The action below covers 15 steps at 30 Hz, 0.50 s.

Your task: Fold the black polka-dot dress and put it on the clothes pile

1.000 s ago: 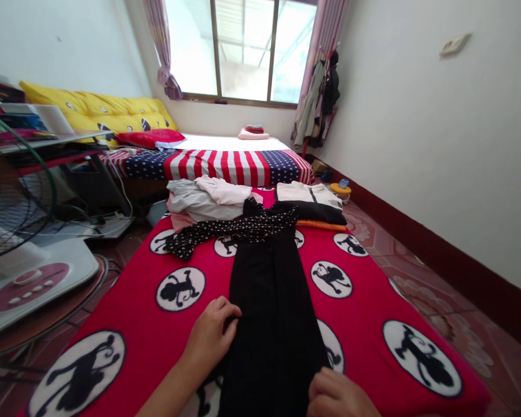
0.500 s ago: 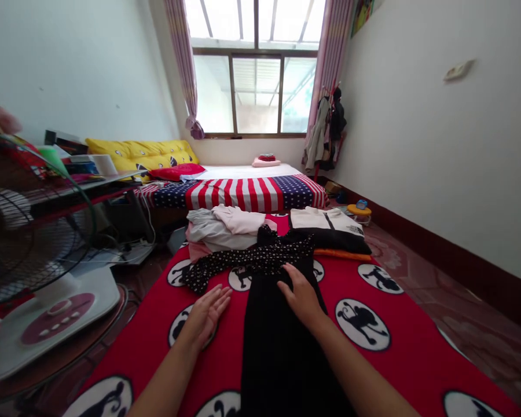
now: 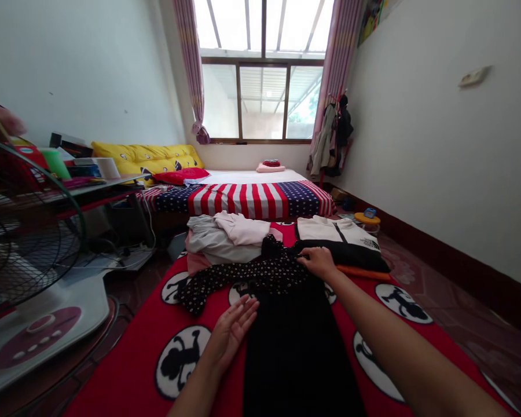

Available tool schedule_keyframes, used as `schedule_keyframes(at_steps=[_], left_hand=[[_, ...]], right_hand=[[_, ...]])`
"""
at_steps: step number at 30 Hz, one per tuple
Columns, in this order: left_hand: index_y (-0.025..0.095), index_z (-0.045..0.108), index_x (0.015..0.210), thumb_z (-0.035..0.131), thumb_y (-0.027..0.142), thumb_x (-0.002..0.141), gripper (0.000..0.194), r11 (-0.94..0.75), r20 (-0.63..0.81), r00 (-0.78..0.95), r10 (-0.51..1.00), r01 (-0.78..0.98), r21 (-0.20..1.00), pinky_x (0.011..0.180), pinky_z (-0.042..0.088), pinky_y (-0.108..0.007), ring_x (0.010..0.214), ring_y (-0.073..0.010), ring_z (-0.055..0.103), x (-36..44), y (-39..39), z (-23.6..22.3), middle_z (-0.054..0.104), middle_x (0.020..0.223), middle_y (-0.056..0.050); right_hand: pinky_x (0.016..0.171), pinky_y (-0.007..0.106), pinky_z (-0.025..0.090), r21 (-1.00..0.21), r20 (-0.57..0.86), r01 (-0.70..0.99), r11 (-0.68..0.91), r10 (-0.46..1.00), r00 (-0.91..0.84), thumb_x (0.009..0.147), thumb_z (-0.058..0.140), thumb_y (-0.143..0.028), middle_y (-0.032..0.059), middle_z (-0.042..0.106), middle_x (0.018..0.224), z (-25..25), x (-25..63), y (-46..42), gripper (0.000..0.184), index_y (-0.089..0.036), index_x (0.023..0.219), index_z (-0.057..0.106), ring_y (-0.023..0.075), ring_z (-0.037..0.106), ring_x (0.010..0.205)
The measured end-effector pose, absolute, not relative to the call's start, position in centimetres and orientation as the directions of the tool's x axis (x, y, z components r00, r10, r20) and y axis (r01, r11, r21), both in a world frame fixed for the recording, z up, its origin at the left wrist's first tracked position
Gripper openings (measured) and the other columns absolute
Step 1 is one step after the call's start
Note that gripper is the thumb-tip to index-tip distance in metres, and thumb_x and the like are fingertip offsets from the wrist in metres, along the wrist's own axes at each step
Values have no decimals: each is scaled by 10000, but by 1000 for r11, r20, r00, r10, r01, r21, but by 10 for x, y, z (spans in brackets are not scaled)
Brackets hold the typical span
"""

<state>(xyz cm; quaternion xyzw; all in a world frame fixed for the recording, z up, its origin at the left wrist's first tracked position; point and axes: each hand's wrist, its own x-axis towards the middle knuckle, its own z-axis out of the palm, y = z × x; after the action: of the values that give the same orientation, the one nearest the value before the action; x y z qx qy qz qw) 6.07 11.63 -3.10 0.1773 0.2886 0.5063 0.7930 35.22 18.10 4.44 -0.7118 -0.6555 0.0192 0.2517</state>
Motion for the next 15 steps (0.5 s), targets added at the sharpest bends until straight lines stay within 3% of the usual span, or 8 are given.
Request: schedule_keyframes(at_steps=[2,4,8,10,12,15], left_hand=[[54,502,1198,507,-1,851,351,443,-349,293,890,-734,515,815,600,-323,1083,-297,639,69,126,-22,626,1166,-245],[61,476,1201,486,12,864,341,460,-416,281,865,-776,431,761,614,-325,1028,-285,668,79,137,-12,629,1135,-241],[86,519,1043,519,88,881,162,470,-469,280,838,-807,357,654,612,-292,835,-221,714,100,158,0,655,969,-171],[111,540,920,569,142,873,63,482,-508,254,823,-786,387,500,559,-220,626,-151,682,105,169,2,644,802,-91],[132,541,826,613,200,858,104,483,-536,223,814,-772,413,362,440,-167,452,-97,581,105,179,3,592,659,-19],[153,537,744,636,216,841,153,417,-514,156,844,-793,444,313,338,-149,377,-70,487,98,194,4,532,555,29]], right_hand=[[844,323,424,-441,290,897,33,951,107,813,577,-409,46,727,905,50,360,188,258,-212,876,731,204,635,879],[722,270,445,-585,286,805,99,954,91,805,564,-460,46,720,856,53,365,191,334,-177,882,724,175,632,781],[595,247,412,-879,245,441,183,966,88,698,672,-477,24,664,709,54,368,186,351,-140,799,687,135,565,631],[588,244,401,-914,217,365,176,973,74,665,710,-463,4,641,689,55,367,180,334,-150,775,671,122,543,614],[597,249,403,-930,192,332,160,979,66,648,731,-452,-4,634,689,56,368,175,326,-156,767,665,120,539,616],[623,268,422,-936,181,322,144,980,87,648,732,-443,4,643,710,55,372,173,326,-160,798,667,135,552,637]])
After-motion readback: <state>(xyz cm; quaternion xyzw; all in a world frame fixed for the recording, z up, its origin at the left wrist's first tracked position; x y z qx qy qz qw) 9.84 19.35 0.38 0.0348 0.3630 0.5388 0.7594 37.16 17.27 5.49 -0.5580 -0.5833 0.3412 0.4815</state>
